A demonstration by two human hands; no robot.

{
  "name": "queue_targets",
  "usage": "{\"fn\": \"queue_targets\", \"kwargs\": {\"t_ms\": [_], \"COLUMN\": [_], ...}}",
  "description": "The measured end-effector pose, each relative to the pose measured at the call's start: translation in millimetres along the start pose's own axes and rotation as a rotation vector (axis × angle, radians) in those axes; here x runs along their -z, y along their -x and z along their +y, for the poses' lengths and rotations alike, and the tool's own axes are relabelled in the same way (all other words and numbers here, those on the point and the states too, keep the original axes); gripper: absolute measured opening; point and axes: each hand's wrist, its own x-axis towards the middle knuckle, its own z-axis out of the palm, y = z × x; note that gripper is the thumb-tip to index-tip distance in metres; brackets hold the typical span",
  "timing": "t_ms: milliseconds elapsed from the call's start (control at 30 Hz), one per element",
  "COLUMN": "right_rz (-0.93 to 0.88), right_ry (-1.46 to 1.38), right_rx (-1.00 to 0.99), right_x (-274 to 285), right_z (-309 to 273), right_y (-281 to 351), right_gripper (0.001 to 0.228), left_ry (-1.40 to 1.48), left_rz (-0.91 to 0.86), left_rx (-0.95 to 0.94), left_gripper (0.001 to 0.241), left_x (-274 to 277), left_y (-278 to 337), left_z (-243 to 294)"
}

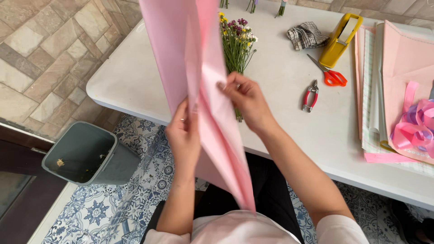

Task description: The person takes a sheet of pink paper, folds it into a triangular shape, places a small bouquet of yellow and purple flowers inside, and wraps the paper around the stems.

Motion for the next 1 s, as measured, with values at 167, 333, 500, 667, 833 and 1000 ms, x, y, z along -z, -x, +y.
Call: {"fn": "queue_targets", "kwargs": {"t_ms": [167, 333, 500, 667, 833, 1000], "right_rz": [0.348, 0.268, 0.192, 0.12, 0.088, 0.085], "right_ry": [0.692, 0.736, 0.824, 0.934, 0.962, 1.032], "right_rx": [0.34, -0.189, -0.282, -0.434, -0.606, -0.516], "right_x": [92.0, 181.7, 116.3, 75.9, 102.4, 171.2], "right_z": [22.4, 46.6, 97.8, 141.8, 193.0, 148.3], "right_y": [-71.2, -109.0, -80.9, -79.1, -115.8, -95.9], "right_gripper": [0.021, 0.042, 0.041, 0.042, 0.046, 0.053], "left_ry": [-0.526, -0.422, -0.657, -0.716, -0.675, -0.603], "left_rz": [0.25, 0.149, 0.066, 0.001, 0.01, -0.011], "left_rx": [-0.106, 0.236, 0.475, 0.641, 0.715, 0.714], "left_gripper": [0.029, 0.027, 0.037, 0.044, 0.048, 0.055], "left_x": [93.9, 171.4, 240.6, 263.7, 237.6, 246.1], "left_y": [-60.8, -110.7, -129.4, -125.2, -119.6, -137.5], "left_z": [-22.6, -8.4, -98.5, -124.5, -95.7, -153.4]}}
